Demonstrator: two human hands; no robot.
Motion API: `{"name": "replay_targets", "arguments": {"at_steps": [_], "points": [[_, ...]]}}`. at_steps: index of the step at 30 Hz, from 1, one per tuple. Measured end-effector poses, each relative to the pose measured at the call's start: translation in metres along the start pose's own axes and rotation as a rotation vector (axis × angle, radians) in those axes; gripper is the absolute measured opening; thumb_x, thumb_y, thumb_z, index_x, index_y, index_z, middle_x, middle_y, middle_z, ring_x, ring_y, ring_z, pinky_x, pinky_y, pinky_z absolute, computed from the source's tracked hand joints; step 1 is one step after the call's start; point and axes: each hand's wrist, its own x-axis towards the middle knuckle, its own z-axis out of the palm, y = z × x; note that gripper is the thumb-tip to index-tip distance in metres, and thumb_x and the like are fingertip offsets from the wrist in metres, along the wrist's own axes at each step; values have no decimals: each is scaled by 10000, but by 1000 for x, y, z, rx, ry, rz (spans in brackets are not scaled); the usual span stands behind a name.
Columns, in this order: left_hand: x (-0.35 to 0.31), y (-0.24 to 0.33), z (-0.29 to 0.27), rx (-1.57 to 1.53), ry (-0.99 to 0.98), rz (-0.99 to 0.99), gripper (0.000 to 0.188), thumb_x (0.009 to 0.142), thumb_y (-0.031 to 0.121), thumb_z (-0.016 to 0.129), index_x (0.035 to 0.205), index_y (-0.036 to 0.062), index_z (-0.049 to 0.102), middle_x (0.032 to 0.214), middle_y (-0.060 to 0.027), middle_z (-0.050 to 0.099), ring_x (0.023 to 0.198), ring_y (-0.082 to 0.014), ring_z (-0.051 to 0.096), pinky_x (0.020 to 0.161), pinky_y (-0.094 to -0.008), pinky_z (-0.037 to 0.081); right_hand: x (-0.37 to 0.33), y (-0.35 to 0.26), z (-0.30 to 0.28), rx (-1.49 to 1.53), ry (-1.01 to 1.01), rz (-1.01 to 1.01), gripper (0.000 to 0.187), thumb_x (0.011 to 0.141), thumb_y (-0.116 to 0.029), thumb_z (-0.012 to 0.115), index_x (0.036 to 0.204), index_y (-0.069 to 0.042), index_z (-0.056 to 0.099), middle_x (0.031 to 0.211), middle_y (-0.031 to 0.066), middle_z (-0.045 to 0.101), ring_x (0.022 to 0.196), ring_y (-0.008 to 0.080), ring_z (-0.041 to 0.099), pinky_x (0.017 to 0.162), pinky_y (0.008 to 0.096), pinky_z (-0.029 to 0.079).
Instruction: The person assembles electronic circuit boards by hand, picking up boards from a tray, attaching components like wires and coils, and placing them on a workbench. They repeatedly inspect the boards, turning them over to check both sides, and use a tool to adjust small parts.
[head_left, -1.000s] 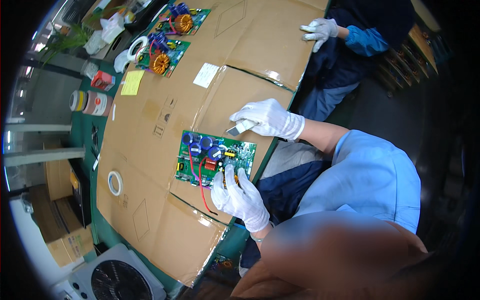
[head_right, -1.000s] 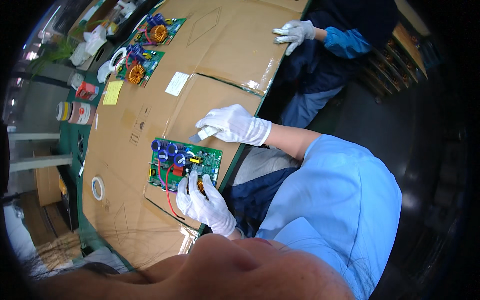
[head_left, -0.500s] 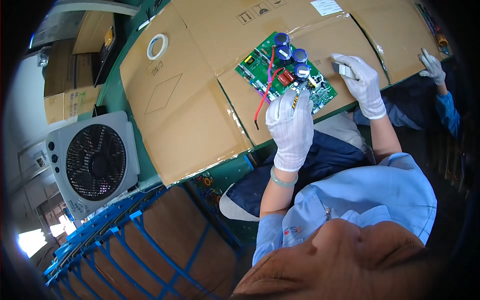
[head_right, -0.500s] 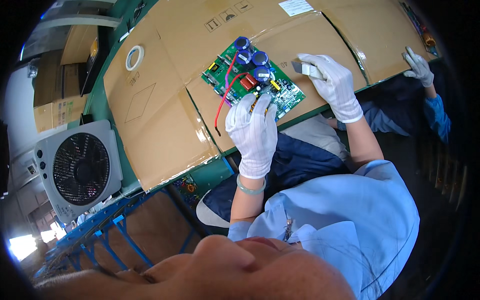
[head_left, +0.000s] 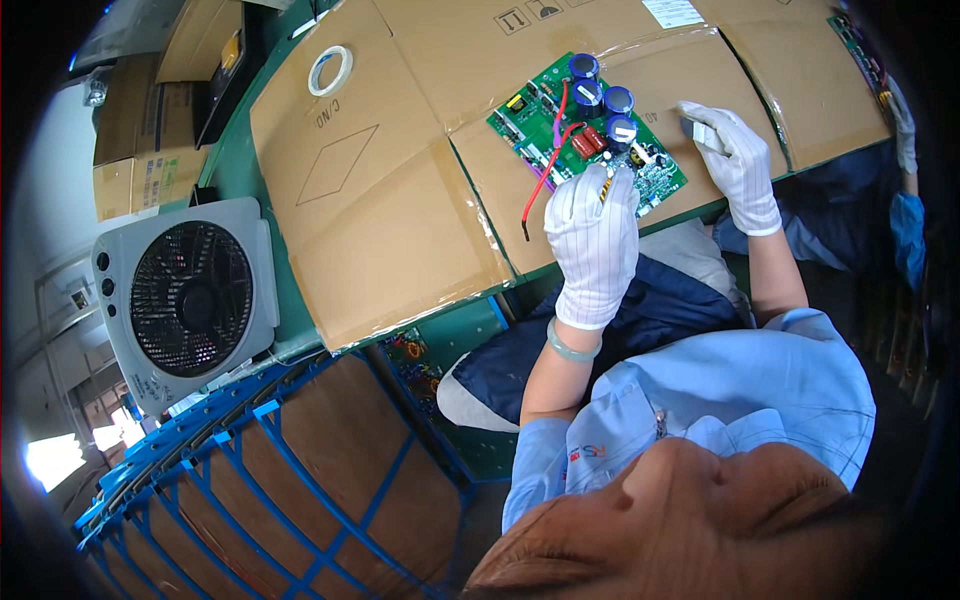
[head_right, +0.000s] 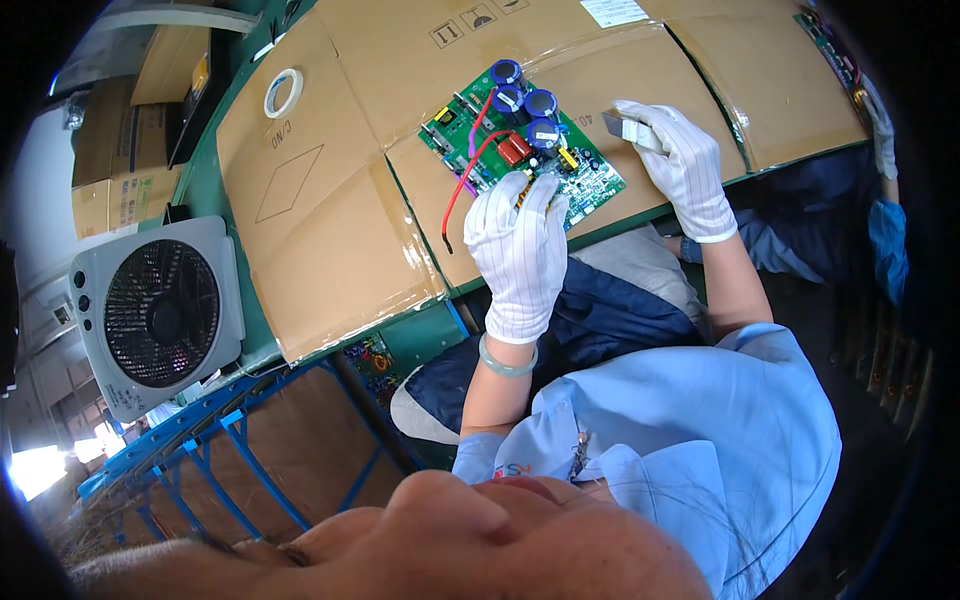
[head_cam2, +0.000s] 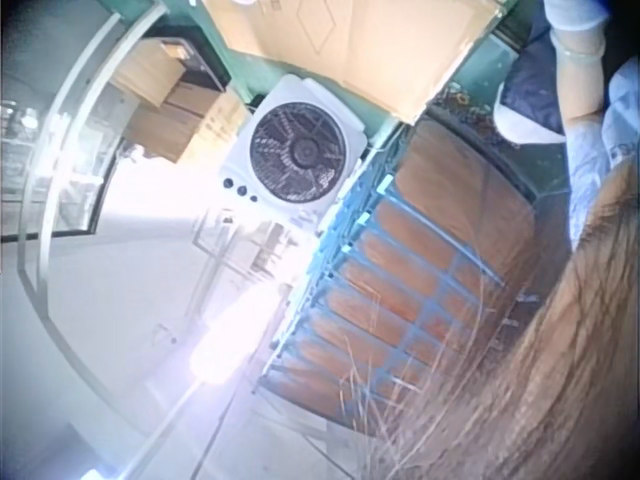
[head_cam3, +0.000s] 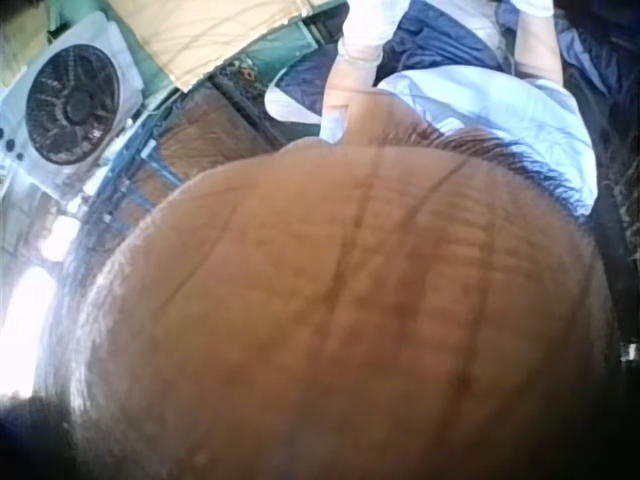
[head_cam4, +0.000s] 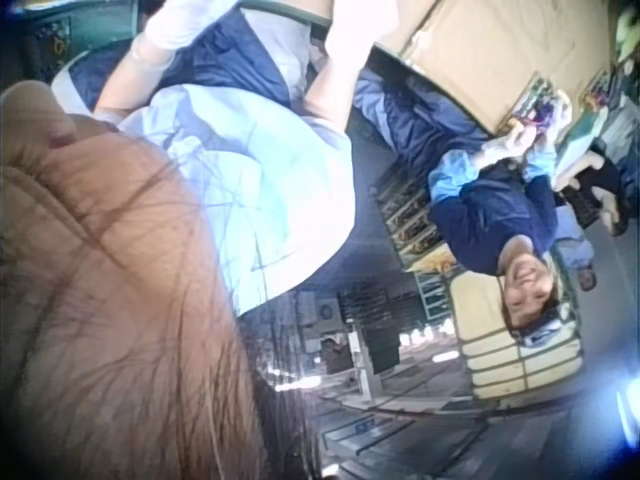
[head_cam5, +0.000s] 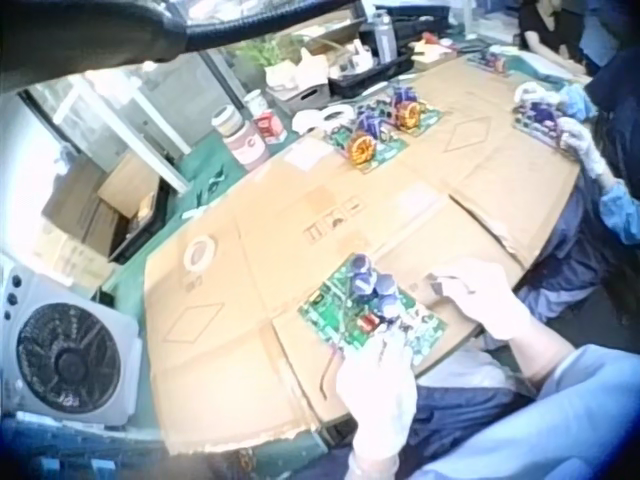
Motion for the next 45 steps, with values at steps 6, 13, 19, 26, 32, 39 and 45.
{"name": "replay_targets", "arguments": {"at_steps": [6,13,19,26,32,39,45], "points": [[2,0,-6,-23,6,17,435,693,78,831,1106,102,696,1078,-139,652,953,-335,627,842,-435,490,0,-2,0,-2,1,10,259,845,-47,708,1102,-71,731,1058,104,737,948,287,716,797,330,569],[0,-3,-15,-48,-33,56,520,690,82,835,1182,91,666,1100,-158,651,973,-350,631,860,-444,495,-1,-3,1,-12,-8,14,265,855,-49,711,1117,-80,726,1060,89,738,950,278,716,795,322,568],[13,8,-24,-39,-155,-132,576,688,118,850,1214,45,626,1093,-161,654,971,-334,644,855,-424,506,-1,4,-1,-18,-1,1,266,860,-43,708,1123,-74,720,1070,88,735,954,276,715,800,318,566],[17,4,-11,534,-319,-45,358,752,393,760,919,99,643,831,-78,649,793,-240,661,564,-387,508,2,-1,-2,-28,-56,26,270,879,-29,714,1150,-39,714,1082,128,730,978,286,707,848,325,547],[16,-25,-68,201,100,-3,318,740,427,774,698,138,647,663,-67,620,662,-258,651,535,-382,498,-5,23,-2,-35,-36,28,236,935,-122,736,1131,9,737,1036,138,753,949,215,717,862,315,541],[-137,-24,-231,-80,748,-631,263,837,281,796,895,38,714,839,-99,716,738,-178,684,672,-294,550,-3,54,-12,139,-33,44,342,979,-203,689,1179,74,698,1169,149,734,1038,191,692,927,304,536],[-369,-47,-269,-362,1152,-1297,446,927,424,722,1135,32,679,952,-34,690,796,-77,645,675,-255,505,21,-61,43,431,-343,-90,301,1012,-137,627,1243,53,659,1180,109,724,1024,164,672,948,302,517]]}}
